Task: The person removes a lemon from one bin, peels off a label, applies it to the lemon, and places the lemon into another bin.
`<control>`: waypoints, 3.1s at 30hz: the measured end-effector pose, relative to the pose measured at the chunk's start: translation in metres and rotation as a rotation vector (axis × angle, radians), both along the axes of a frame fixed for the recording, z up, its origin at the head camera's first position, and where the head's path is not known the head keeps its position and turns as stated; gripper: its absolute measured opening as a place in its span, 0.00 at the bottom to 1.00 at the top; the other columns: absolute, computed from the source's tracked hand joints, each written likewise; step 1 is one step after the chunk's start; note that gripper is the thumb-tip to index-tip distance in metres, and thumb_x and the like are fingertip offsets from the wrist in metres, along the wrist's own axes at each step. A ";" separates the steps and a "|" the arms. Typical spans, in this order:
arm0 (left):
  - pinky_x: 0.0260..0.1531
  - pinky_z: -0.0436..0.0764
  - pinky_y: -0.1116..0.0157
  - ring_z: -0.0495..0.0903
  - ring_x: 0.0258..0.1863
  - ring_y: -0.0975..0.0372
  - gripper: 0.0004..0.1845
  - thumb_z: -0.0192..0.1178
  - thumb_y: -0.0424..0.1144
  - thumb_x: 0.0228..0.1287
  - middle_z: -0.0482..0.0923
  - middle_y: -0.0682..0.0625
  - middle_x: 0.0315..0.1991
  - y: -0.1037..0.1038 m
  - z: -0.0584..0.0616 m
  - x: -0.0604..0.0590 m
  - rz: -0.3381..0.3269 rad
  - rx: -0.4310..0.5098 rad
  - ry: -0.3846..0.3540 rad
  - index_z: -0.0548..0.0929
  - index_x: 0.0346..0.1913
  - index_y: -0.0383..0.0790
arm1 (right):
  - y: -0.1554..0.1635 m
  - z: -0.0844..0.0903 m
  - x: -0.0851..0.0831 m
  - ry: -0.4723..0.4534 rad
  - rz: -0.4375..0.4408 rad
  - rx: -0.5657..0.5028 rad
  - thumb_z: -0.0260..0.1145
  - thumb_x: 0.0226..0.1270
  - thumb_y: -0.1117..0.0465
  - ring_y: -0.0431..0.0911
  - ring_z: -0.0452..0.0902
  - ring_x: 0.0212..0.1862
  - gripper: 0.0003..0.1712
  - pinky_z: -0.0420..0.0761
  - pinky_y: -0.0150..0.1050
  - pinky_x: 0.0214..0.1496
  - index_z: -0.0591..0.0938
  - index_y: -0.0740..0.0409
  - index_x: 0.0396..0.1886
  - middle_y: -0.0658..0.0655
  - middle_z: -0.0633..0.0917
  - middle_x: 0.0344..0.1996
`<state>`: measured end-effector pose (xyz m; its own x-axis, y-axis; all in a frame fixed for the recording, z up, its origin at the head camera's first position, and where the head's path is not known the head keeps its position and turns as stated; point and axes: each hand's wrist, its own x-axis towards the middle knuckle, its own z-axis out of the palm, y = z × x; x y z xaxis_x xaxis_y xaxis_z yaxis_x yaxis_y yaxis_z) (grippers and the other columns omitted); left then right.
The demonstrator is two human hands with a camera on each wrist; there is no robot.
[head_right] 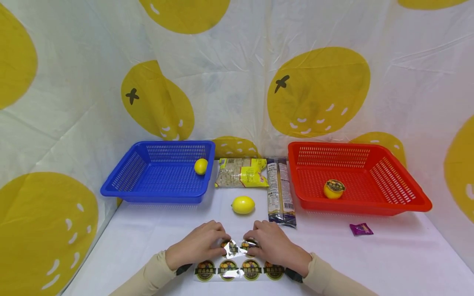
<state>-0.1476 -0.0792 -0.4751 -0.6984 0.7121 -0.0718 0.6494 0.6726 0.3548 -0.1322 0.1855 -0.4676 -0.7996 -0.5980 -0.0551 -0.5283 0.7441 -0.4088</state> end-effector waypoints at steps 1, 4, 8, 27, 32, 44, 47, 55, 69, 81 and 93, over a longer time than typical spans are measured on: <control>0.47 0.76 0.70 0.74 0.46 0.70 0.17 0.69 0.52 0.66 0.82 0.60 0.45 0.000 0.000 0.000 0.002 -0.002 0.000 0.88 0.55 0.53 | 0.000 0.000 0.000 0.002 0.000 0.001 0.75 0.62 0.44 0.34 0.64 0.32 0.20 0.63 0.31 0.35 0.89 0.43 0.53 0.39 0.77 0.32; 0.47 0.76 0.70 0.74 0.46 0.70 0.17 0.69 0.52 0.66 0.82 0.61 0.45 0.000 0.000 0.001 -0.001 -0.001 0.007 0.88 0.55 0.54 | -0.001 0.001 0.001 0.008 -0.001 0.005 0.75 0.62 0.45 0.34 0.64 0.32 0.19 0.62 0.32 0.35 0.89 0.42 0.52 0.39 0.76 0.32; 0.46 0.76 0.70 0.74 0.45 0.70 0.16 0.69 0.52 0.66 0.81 0.61 0.44 0.000 0.000 0.002 -0.004 0.004 0.015 0.88 0.54 0.54 | -0.001 0.001 0.001 0.019 0.002 0.005 0.76 0.62 0.46 0.34 0.64 0.31 0.19 0.62 0.32 0.36 0.89 0.42 0.52 0.39 0.76 0.31; 0.43 0.75 0.71 0.72 0.42 0.71 0.15 0.69 0.52 0.67 0.80 0.61 0.41 0.001 0.000 0.004 0.005 0.009 0.033 0.88 0.53 0.54 | -0.001 -0.001 0.001 0.018 0.006 0.007 0.76 0.62 0.45 0.34 0.64 0.31 0.19 0.62 0.32 0.35 0.89 0.42 0.52 0.40 0.76 0.30; 0.46 0.76 0.70 0.74 0.43 0.71 0.13 0.68 0.51 0.67 0.81 0.62 0.42 0.001 0.003 0.005 0.009 0.021 0.023 0.88 0.51 0.54 | -0.001 0.000 0.001 0.020 0.009 -0.001 0.76 0.62 0.46 0.34 0.64 0.31 0.19 0.62 0.31 0.34 0.89 0.42 0.52 0.40 0.77 0.30; 0.48 0.79 0.69 0.77 0.43 0.71 0.08 0.69 0.44 0.67 0.84 0.63 0.41 -0.001 0.004 0.006 -0.016 0.050 0.037 0.88 0.48 0.55 | -0.001 0.001 0.000 0.001 0.010 0.001 0.76 0.62 0.46 0.34 0.64 0.31 0.19 0.63 0.31 0.34 0.89 0.42 0.52 0.40 0.77 0.31; 0.46 0.79 0.70 0.77 0.41 0.72 0.07 0.69 0.42 0.68 0.84 0.63 0.39 -0.001 0.003 0.006 -0.029 0.076 0.052 0.89 0.46 0.54 | -0.001 0.001 0.000 -0.006 0.009 0.001 0.76 0.62 0.46 0.34 0.65 0.31 0.20 0.63 0.31 0.34 0.89 0.42 0.52 0.40 0.77 0.31; 0.43 0.78 0.73 0.78 0.39 0.74 0.07 0.69 0.38 0.67 0.84 0.63 0.36 0.000 0.002 0.005 -0.051 0.120 0.073 0.89 0.43 0.54 | 0.000 0.000 0.000 -0.010 0.010 0.000 0.75 0.62 0.44 0.34 0.64 0.31 0.20 0.62 0.31 0.34 0.89 0.42 0.52 0.39 0.77 0.31; 0.43 0.78 0.73 0.78 0.39 0.74 0.07 0.67 0.36 0.67 0.84 0.64 0.36 -0.001 0.008 0.010 -0.060 0.154 0.066 0.88 0.43 0.54 | 0.000 -0.001 0.001 -0.014 0.000 0.005 0.75 0.62 0.44 0.35 0.64 0.31 0.19 0.62 0.32 0.34 0.89 0.40 0.52 0.39 0.76 0.30; 0.43 0.77 0.73 0.79 0.40 0.70 0.07 0.66 0.38 0.70 0.83 0.64 0.36 -0.001 0.026 0.015 -0.044 0.158 0.069 0.88 0.44 0.55 | 0.002 -0.001 0.001 0.002 0.005 0.008 0.75 0.62 0.42 0.34 0.64 0.32 0.20 0.62 0.31 0.34 0.89 0.40 0.52 0.39 0.76 0.31; 0.42 0.78 0.71 0.81 0.40 0.64 0.05 0.66 0.37 0.69 0.84 0.61 0.36 -0.003 0.029 0.004 -0.017 0.202 0.137 0.87 0.44 0.52 | 0.003 0.005 0.000 -0.008 -0.022 -0.020 0.74 0.64 0.44 0.32 0.67 0.33 0.20 0.67 0.29 0.35 0.89 0.42 0.53 0.41 0.78 0.34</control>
